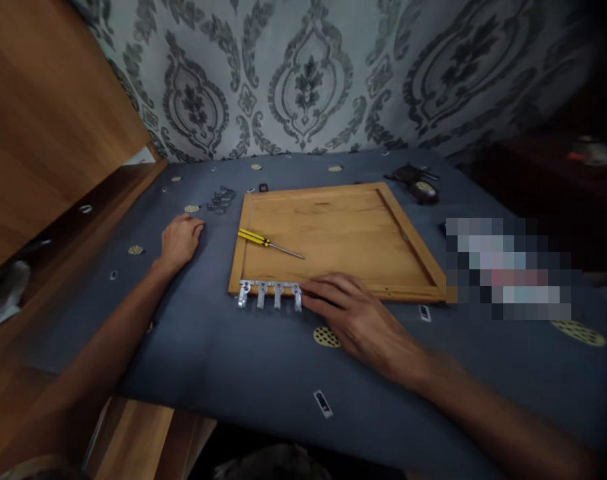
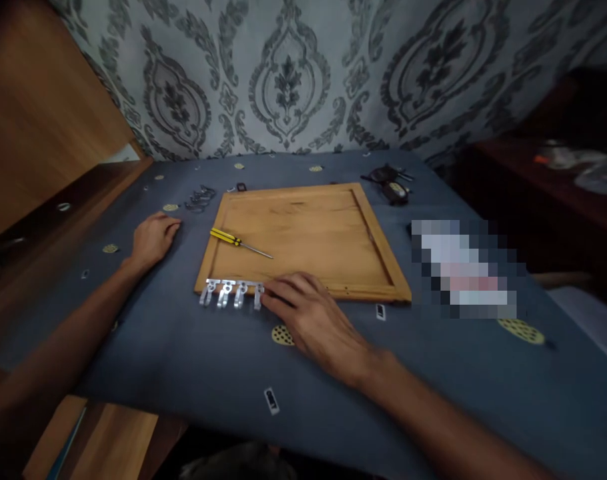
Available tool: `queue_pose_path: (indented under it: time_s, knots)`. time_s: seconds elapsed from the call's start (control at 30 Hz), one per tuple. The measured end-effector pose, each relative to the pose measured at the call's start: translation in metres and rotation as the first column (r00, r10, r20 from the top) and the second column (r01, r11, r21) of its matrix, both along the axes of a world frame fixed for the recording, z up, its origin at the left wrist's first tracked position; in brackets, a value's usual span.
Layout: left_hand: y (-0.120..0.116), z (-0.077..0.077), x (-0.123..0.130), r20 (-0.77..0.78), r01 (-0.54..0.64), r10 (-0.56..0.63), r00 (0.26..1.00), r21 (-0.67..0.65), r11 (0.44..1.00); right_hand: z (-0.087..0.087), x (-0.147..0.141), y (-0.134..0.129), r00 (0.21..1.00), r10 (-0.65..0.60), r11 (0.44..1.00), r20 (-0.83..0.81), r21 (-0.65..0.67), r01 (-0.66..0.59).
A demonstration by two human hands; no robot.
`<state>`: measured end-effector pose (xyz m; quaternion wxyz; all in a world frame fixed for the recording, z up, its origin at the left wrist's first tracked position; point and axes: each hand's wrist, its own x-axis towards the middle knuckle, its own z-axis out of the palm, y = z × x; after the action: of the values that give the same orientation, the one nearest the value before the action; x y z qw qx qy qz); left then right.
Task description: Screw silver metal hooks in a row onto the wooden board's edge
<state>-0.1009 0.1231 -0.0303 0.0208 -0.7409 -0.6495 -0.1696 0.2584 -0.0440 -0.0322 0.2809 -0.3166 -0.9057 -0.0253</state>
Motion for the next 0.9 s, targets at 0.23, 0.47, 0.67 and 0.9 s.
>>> queue_pose_path:
  time_s: [0.23,0.47,0.67,0.9]
  knots:
    - [0.002,0.003,-0.007,-0.046,0.001,-0.001,0.999,0.009,1.0,-0.006,0.003,0.0,1.0,-0.01,0.999,0.003,-0.05,0.01]
    - [0.001,0.006,-0.011,-0.078,0.026,-0.025,0.997,0.013,1.0,-0.008,0.004,-0.001,1.0,0.004,0.995,-0.009,-0.097,-0.004]
    - [-0.003,0.007,-0.013,-0.116,0.049,-0.046,0.992,0.032,0.998,-0.007,0.003,0.0,1.0,-0.003,0.996,-0.016,-0.088,0.001]
    - [-0.007,0.013,-0.016,-0.116,0.048,-0.043,0.992,0.04,0.998,-0.008,0.003,0.0,1.0,0.002,0.996,-0.003,-0.092,-0.002]
